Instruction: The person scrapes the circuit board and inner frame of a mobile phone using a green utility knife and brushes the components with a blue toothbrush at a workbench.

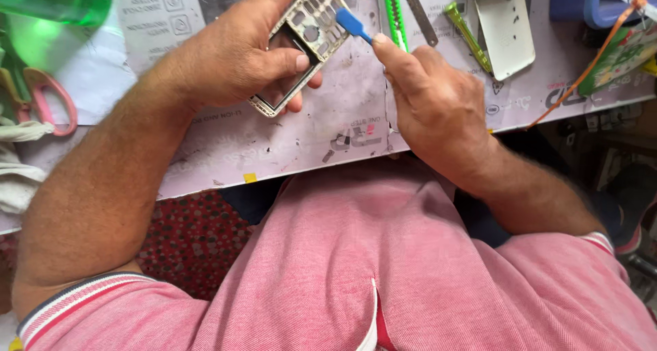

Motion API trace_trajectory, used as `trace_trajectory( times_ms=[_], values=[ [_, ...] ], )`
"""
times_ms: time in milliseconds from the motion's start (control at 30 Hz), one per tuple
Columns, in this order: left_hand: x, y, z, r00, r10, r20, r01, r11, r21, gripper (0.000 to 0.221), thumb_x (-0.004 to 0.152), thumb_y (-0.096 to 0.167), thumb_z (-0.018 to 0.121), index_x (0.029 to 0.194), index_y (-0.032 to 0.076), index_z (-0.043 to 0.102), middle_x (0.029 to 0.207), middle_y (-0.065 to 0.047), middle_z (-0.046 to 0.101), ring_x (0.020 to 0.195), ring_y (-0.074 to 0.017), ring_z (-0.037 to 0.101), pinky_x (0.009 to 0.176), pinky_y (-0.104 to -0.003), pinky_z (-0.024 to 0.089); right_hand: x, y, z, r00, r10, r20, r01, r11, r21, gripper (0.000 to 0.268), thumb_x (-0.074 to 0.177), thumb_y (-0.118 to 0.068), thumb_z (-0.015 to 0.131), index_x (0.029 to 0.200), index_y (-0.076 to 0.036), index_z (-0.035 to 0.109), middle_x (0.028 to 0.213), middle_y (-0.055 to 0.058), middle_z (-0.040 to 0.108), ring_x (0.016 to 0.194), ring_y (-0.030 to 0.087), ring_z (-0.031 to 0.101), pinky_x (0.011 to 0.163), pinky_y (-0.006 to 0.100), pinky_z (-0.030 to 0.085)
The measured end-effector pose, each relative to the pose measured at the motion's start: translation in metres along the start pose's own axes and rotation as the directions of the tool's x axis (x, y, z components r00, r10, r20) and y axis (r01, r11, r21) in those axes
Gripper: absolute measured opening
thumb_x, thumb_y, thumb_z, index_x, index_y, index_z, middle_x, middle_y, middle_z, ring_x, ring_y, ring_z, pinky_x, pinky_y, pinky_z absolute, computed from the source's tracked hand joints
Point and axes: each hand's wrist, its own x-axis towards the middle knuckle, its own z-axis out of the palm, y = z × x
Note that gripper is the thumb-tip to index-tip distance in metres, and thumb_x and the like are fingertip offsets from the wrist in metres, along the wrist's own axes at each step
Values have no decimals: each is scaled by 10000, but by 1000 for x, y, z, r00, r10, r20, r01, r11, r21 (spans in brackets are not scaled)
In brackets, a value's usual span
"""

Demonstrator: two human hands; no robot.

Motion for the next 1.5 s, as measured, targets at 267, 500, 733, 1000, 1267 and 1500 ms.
trace_trajectory(
  times_ms=[267,500,733,1000,1267,1500],
  values=[
    [-2,-3,-3,999,15,40,-16,999,30,429,997,9,538,1416,29,443,1022,-120,701,753,-150,724,597,-282,645,-1,9,27,994,-80,-71,85,993,77,452,1087,35,649,1497,-91,509,933,74,624,708,209,611,566,358,487],
    [-1,-4,-4,999,16,48,-17,1000,20,399,993,-4,530,1386,34,469,979,-100,709,731,-139,719,589,-271,636,-4,-2,11,998,-65,-17,65,996,56,495,1077,2,703,1529,-79,518,950,104,620,701,247,607,560,393,478],
    [0,-6,-1,999,-22,25,20,997,73,392,992,14,542,1380,45,489,969,-101,706,712,-148,719,571,-283,629,-3,5,26,997,-61,-40,65,994,91,411,1104,-1,696,1463,-100,523,938,111,613,711,272,625,588,399,505],
    [-1,-5,-4,1000,-6,27,4,997,75,354,982,9,549,1333,33,518,972,-96,720,744,-134,731,582,-276,641,-1,-1,8,996,-85,11,84,992,90,505,1058,58,664,1518,-106,532,958,115,635,723,278,627,605,415,511],
    [0,-10,-1,994,-104,-26,106,989,98,256,993,40,555,1249,28,561,945,-73,740,664,-124,729,543,-267,610,2,-5,28,998,-59,-24,63,971,231,454,1091,22,658,1491,-105,484,990,125,631,771,299,647,642,405,529],
    [-2,-7,-5,998,-56,-14,57,998,41,293,969,27,550,1261,50,550,913,-65,725,641,-133,720,528,-275,595,-1,-15,2,998,-40,51,32,987,155,473,1041,12,700,1472,-90,533,898,131,593,702,324,604,615,458,495]
  ],
)
